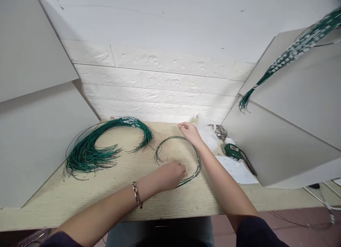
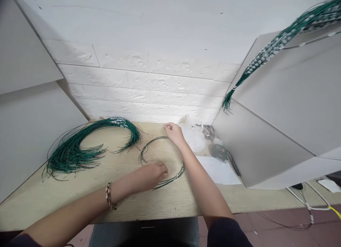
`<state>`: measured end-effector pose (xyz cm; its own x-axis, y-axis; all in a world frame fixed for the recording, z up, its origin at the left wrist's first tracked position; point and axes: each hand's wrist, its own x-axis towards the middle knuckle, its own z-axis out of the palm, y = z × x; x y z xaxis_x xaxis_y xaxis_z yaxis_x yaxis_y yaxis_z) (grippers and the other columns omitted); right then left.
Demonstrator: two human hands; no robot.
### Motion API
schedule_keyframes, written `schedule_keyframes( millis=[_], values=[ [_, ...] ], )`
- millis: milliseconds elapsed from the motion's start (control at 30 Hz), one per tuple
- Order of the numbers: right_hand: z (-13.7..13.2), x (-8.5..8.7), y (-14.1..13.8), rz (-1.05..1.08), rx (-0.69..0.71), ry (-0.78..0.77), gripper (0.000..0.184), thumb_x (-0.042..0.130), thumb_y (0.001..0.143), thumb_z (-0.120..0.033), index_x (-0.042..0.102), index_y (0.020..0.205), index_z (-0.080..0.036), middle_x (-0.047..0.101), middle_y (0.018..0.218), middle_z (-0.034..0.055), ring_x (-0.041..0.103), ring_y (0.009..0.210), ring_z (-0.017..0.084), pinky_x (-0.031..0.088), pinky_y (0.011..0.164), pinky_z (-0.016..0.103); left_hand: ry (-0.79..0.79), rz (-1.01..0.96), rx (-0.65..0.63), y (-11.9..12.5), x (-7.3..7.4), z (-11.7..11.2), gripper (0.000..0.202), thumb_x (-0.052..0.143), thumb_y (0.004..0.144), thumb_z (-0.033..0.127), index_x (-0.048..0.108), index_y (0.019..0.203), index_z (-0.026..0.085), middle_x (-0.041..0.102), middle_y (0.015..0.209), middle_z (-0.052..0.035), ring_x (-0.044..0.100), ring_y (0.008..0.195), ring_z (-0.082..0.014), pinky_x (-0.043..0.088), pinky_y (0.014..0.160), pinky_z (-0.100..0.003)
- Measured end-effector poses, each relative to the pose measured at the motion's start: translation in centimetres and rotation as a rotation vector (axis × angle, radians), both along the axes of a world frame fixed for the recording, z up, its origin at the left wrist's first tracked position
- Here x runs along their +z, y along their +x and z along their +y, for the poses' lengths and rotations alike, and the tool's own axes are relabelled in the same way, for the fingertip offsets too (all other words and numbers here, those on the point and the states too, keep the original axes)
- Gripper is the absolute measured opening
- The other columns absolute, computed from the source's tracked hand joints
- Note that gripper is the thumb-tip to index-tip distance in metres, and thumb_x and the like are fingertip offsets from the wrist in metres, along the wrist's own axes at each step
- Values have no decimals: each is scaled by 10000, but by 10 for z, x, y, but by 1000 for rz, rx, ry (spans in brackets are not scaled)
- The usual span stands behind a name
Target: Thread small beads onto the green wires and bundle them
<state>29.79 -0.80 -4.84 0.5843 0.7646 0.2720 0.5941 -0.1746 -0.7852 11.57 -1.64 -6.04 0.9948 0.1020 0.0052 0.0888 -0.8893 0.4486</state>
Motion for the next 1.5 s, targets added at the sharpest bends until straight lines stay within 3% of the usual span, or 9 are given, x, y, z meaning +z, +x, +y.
schedule_keyframes(
  millis=[100, 233, 400, 533, 767, 1067, 1200, 1400, 1500],
  values=[
    [-12, -13, 8, 46, 23, 37, 314, 464, 744, -402, 639, 857, -167, 508, 550, -22, 436, 523, 115, 326, 533, 238, 107, 65, 35, 0, -12, -12, 284, 537, 761, 376, 596, 852, 113, 599, 871, -123, 570, 763, -229, 425, 633, -313],
    [-20, -20, 9, 107, 65, 56, 300, 495, 728, -394, 638, 854, -162, 516, 573, -15, 423, 528, 109, 308, 519, 232, 106, 73, -35, 0, -16, -3, 151, 484, 791, 225, 604, 771, 135, 604, 823, -101, 558, 791, -225, 407, 668, -313],
    [-34, -8, 2, 321, 367, -72, 367, 542, 724, -387, 609, 1003, -158, 547, 648, -6, 458, 569, 95, 345, 526, 221, -133, 151, -107, -2, -7, 18, 162, 423, 763, 134, 571, 700, 156, 577, 768, -47, 508, 712, -157, 376, 664, -267],
    [-44, 1, -5, 430, 658, -274, 337, 613, 689, -338, 632, 981, -171, 626, 815, 27, 531, 688, 104, 416, 646, 244, -380, 289, -108, -7, 5, 54, 143, 423, 757, 184, 535, 669, 170, 507, 664, 6, 422, 622, -120, 323, 592, -237],
    [-44, -4, -14, 313, 828, -501, 296, 658, 650, -363, 678, 883, -180, 669, 880, 29, 585, 822, 141, 427, 760, 255, -637, 421, -39, -19, 10, 100, 246, 453, 777, 391, 487, 666, 174, 400, 600, 20, 315, 540, -99, 252, 526, -233],
    [-44, -5, -25, 223, 765, -447, 211, 615, 672, -354, 685, 761, -175, 650, 700, 7, 553, 656, 126, 413, 625, 251, -829, 355, 20, -25, 2, 105, 215, 558, 706, 397, 548, 700, 182, 491, 592, 21, 362, 508, -87, 258, 499, -224],
    [-42, -4, -22, 266, 640, -340, 216, 618, 667, -372, 677, 725, -173, 627, 660, 9, 530, 620, 118, 400, 598, 253, -892, 77, 239, -19, 2, 103, 293, 574, 688, 456, 597, 743, 169, 575, 691, -21, 468, 586, -109, 335, 526, -215],
    [-33, -1, -31, 494, 282, 177, 296, 580, 685, -443, 591, 738, -152, 499, 496, -33, 408, 443, 74, 321, 436, 211, -1162, -692, 668, -5, -5, 101, 401, 451, 762, 514, 569, 893, 154, 572, 795, -44, 507, 627, -100, 392, 554, -212],
    [-26, -8, -48, 631, 171, 356, 323, 585, 673, -467, 545, 784, -166, 431, 449, -62, 377, 416, 71, 282, 405, 203, -1164, -733, 647, -3, -8, 94, 424, 463, 764, 510, 578, 964, 155, 584, 797, -43, 506, 618, -94, 398, 567, -215]
  ],
)
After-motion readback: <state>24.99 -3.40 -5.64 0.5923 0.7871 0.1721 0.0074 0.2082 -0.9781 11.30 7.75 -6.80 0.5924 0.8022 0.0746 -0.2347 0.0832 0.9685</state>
